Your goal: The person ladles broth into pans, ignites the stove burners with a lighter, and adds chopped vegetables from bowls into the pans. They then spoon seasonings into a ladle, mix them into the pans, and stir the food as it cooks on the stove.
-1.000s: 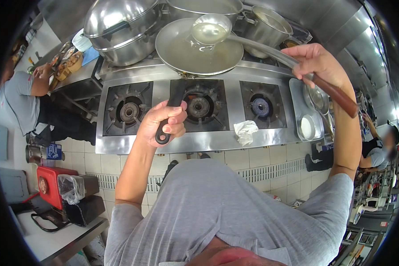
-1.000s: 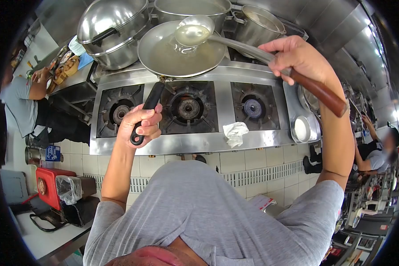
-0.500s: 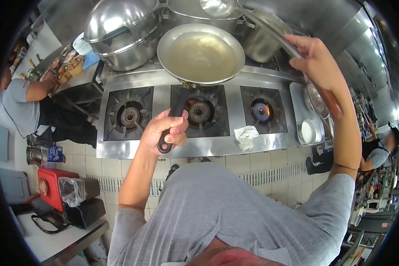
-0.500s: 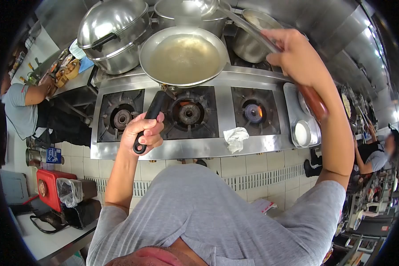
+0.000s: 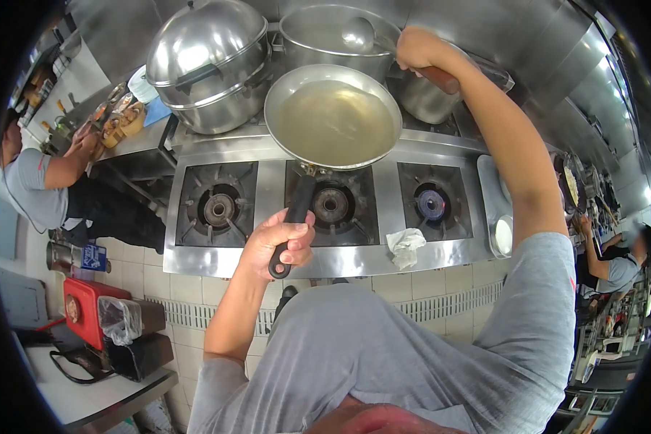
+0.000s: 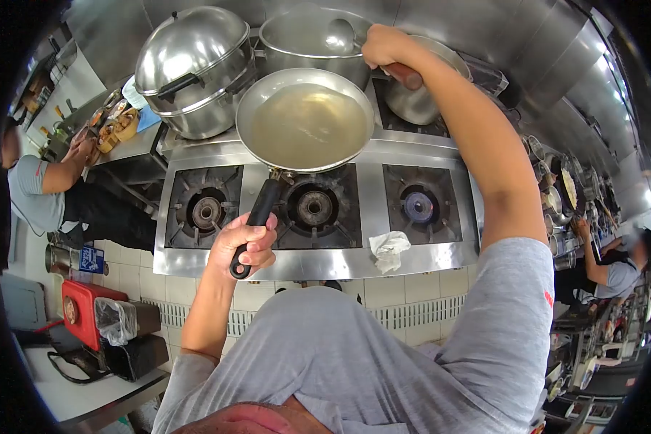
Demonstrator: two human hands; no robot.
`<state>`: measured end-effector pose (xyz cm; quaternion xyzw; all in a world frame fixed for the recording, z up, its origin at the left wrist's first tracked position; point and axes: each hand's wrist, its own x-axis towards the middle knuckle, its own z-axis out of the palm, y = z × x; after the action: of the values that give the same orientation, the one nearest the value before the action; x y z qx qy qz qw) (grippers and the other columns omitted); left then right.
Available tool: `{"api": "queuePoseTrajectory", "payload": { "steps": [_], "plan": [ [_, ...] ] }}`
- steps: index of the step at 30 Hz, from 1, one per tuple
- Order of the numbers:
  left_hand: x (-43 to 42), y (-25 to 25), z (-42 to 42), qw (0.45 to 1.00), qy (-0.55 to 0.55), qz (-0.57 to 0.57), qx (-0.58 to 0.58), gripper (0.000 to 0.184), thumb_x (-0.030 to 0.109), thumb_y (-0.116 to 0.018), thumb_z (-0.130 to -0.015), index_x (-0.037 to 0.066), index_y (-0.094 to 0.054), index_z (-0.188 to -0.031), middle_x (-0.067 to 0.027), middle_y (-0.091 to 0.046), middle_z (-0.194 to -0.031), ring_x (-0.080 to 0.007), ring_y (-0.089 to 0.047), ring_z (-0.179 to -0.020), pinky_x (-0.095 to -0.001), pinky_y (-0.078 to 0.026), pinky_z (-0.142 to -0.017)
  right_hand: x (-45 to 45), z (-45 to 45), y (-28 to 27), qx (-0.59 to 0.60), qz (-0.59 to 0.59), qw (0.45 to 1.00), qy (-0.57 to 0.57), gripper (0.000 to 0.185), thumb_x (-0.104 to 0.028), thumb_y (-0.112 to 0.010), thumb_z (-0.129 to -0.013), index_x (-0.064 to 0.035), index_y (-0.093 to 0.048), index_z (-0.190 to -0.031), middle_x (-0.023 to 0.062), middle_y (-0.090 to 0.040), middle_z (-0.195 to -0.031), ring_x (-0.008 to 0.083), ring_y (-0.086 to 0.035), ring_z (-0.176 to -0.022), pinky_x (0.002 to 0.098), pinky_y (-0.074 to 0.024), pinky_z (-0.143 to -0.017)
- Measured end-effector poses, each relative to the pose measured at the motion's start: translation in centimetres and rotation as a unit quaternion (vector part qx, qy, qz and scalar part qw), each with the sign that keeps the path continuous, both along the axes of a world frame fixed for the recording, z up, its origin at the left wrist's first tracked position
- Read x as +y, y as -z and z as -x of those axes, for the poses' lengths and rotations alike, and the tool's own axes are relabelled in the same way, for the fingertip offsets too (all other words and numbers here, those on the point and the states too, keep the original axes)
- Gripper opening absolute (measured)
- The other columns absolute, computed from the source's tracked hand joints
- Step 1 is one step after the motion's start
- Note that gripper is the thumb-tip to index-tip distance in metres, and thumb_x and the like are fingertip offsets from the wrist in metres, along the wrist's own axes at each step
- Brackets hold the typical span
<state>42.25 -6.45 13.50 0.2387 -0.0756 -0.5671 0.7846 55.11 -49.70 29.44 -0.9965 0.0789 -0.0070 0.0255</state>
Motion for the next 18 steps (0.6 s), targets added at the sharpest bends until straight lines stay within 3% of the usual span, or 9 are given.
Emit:
{"api": "queuePoseTrajectory", "payload": {
  "steps": [2, 4, 6, 8, 9, 12, 18],
  "plan": [
    [0.0, 0.0, -0.1, 1.0, -0.002, -0.004, -0.001, 0.015, 0.006, -0.066, -0.089, 0.006, -0.057, -0.101, -0.001, -0.049, -0.064, -0.0072, -0.043, -0.044, -0.0223, -0.028, -0.037, 2.5, 0.5, -1.3, 0.034, -0.129, 0.987, 0.088, 0.019, -0.01, -0.071, -0.067, 0.0063, -0.071, -0.078, 0.0206, -0.068, -0.068, 0.0288, -0.067, -0.06, 0.0411, -0.0507, -0.055],
    [0.1, 0.1, -0.1, 1.0, -0.005, -0.012, -0.001, 0.016, 0.007, -0.066, -0.088, 0.006, -0.056, -0.1, -0.001, -0.049, -0.064, -0.0071, -0.043, -0.044, -0.0223, -0.028, -0.037, 2.0, 2.6, -1.3, -0.021, -0.221, 0.975, -0.003, 0.014, -0.013, -0.068, -0.076, 0.0014, -0.067, -0.074, 0.0115, -0.064, -0.064, 0.0211, -0.059, -0.05, 0.0384, -0.0453, -0.046],
    [0.2, -0.1, -0.2, 1.0, -0.01, -0.012, -0.007, 0.014, 0.006, -0.062, -0.091, 0.003, -0.056, -0.104, -0.0001, -0.049, -0.064, -0.0064, -0.043, -0.042, -0.0233, -0.03, -0.04, 1.8, 2.6, -1.8, -0.02, -0.316, 0.948, 0.032, 0.014, -0.014, -0.066, -0.081, -0.0022, -0.065, -0.074, 0.0065, -0.062, -0.062, 0.0157, -0.054, -0.045, 0.0339, -0.0416, -0.041],
    [0.2, -0.2, -0.3, 1.0, -0.012, -0.012, -0.01, 0.014, 0.006, -0.06, -0.092, 0.001, -0.056, -0.105, 0.0004, -0.048, -0.063, -0.006, -0.043, -0.041, -0.0238, -0.03, -0.041, 1.5, 1.5, -2.7, 0.034, -0.407, 0.891, 0.197, 0.012, -0.015, -0.066, -0.084, -0.0047, -0.064, -0.078, 0.0055, -0.061, -0.063, 0.0125, -0.052, -0.044, 0.0277, -0.0397, -0.038],
    [0.3, -0.1, -0.4, 1.0, -0.013, -0.013, -0.011, 0.014, 0.006, -0.06, -0.092, 0.001, -0.057, -0.105, 0.0005, -0.048, -0.063, -0.0059, -0.043, -0.041, -0.0238, -0.03, -0.041, 1.9, 2.2, -3.1, 0.035, -0.465, 0.86, 0.21, 0.015, -0.015, -0.061, -0.091, -0.0043, -0.062, -0.08, 0.0053, -0.063, -0.069, 0.0095, -0.054, -0.046, 0.0232, -0.0411, -0.037],
    [0.3, 0.1, -0.8, 1.0, -0.009, -0.008, -0.014, 0.015, 0.007, -0.061, -0.093, 0.001, -0.057, -0.106, 0.0009, -0.048, -0.063, -0.0057, -0.043, -0.042, -0.0238, -0.03, -0.041, 1.6, 3.0, -2.8, 0.004, -0.548, 0.809, 0.211, 0.011, -0.013, -0.061, -0.092, -0.0038, -0.06, -0.085, 0.0071, -0.063, -0.07, 0.0087, -0.054, -0.046, 0.0214, -0.0414, -0.037],
    [0.6, 0.3, -1.4, 1.0, 0.006, -0.005, -0.016, 0.014, 0.008, -0.06, -0.093, 0.002, -0.057, -0.105, 0.0023, -0.047, -0.063, -0.005, -0.042, -0.041, -0.0236, -0.029, -0.042, 1.5, 4.9, -3.3, -0.021, -0.607, 0.771, 0.193, 0.01, -0.009, -0.062, -0.092, -0.0011, -0.055, -0.09, 0.0098, -0.063, -0.072, 0.0084, -0.056, -0.047, 0.0194, -0.041, -0.035]
  ]
}}
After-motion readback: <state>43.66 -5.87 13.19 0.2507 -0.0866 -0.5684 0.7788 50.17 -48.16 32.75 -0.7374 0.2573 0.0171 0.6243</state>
